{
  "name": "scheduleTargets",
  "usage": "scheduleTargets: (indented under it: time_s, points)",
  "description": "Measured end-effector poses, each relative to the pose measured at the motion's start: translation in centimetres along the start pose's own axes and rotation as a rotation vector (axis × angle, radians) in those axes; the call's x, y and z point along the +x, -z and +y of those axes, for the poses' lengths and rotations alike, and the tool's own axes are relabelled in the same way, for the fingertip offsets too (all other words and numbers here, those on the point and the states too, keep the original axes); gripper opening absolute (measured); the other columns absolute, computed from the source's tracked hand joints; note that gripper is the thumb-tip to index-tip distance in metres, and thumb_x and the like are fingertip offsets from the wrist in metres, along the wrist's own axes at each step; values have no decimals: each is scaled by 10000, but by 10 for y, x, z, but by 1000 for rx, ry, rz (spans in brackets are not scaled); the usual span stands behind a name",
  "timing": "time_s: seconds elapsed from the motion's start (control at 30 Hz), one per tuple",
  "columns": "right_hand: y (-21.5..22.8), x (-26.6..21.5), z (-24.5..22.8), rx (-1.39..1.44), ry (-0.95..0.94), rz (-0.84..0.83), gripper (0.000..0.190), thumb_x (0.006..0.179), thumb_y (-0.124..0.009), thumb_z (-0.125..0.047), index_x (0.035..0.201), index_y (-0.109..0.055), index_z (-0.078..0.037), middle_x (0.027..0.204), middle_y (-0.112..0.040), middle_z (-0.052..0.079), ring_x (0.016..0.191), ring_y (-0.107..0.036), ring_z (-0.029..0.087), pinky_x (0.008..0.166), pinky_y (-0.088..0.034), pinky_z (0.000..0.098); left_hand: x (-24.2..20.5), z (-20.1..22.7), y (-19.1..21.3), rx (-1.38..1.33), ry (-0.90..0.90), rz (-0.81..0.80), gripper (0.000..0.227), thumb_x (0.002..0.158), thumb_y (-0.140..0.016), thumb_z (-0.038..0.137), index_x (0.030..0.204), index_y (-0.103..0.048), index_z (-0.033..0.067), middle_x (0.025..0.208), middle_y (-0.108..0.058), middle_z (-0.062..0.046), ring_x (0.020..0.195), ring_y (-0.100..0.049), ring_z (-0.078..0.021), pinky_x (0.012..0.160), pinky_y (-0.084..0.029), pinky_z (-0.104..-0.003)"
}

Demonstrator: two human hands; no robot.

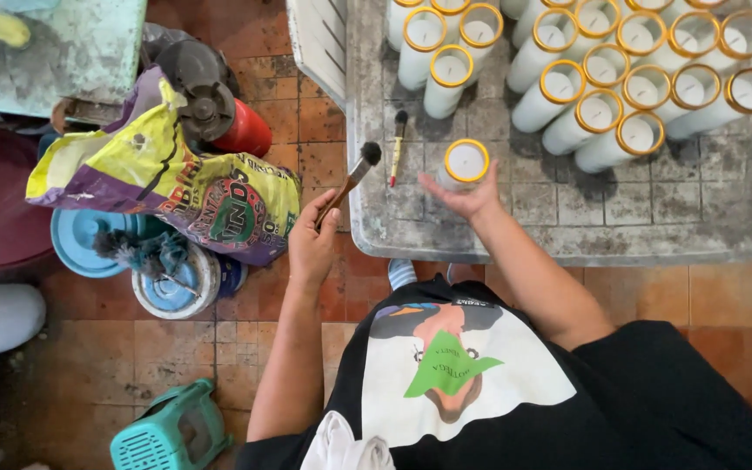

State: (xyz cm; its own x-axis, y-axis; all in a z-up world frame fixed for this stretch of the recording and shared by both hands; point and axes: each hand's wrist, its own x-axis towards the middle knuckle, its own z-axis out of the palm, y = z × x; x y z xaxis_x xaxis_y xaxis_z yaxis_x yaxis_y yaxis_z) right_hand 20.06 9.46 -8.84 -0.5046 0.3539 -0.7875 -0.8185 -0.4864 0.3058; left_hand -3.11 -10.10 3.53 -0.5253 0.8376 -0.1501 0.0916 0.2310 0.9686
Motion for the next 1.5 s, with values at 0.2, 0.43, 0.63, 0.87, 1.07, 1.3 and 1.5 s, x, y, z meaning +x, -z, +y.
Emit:
scheduleTargets:
  time_s: [0.2,0.43,0.63,0.87,1.07,1.3,1.5]
  points:
    - [42,125,-57,-511,45,-136,546,728,-752,-546,1037,-784,-96,1117,-759,210,1044,-719,457,901,-554,678,-20,-11,20,-40,-15,74,312,1037,-604,83,1341,-673,75,1270,-696,-221,1194,-641,-277,1001,-527,-438]
    - [-55,5,124,-1223,589,-451,755,775,-946,-352,1330,-461,-190,1153,-645,138,891,-730,365,669,-680,604,-32,-59,70,-595,196,432,298,1076,-516,161,1350,-633,146,619,-370,40,454,-298,-33,354,-298,-138]
    - [-129,-5,217,-1686,1570,-1425,1154,802,-962,-321,1582,-134,-124,1510,-462,218,1367,-544,367,1114,-529,457,-44,-39,82,-442,116,529,283,1048,-549,171,1314,-644,162,680,-442,73,496,-309,-21,420,-275,-194]
    - [-171,-57,282,-1517,837,-1218,981,776,-899,-385,1461,-250,-118,1323,-505,189,1154,-633,355,863,-702,443,-71,4,82,-83,-316,614,315,1057,-562,157,1361,-602,83,1376,-639,-101,1299,-606,-220,1074,-512,-333]
    - [-213,-96,291,-1093,9,-674,709,579,-853,-412,1119,-604,-26,910,-695,156,832,-721,292,708,-642,417,-78,54,87,173,-662,622,247,1059,-596,90,1296,-649,47,1187,-724,-116,1040,-722,-220,892,-580,-323]
    - [-203,-115,303,-1192,110,-671,979,512,-843,-483,1289,-469,-19,1033,-619,135,867,-657,226,673,-624,313,-44,89,82,484,-714,642,264,1092,-603,185,1345,-653,237,943,-695,29,719,-618,-141,611,-445,-288]
    - [-198,-124,311,-1056,247,-422,1043,574,-838,-317,1433,-296,-81,1146,-461,235,787,-648,318,573,-664,393,-17,80,96,981,-576,688,342,1009,-703,285,1339,-683,370,753,-454,57,622,-532,-180,479,-371,-327]
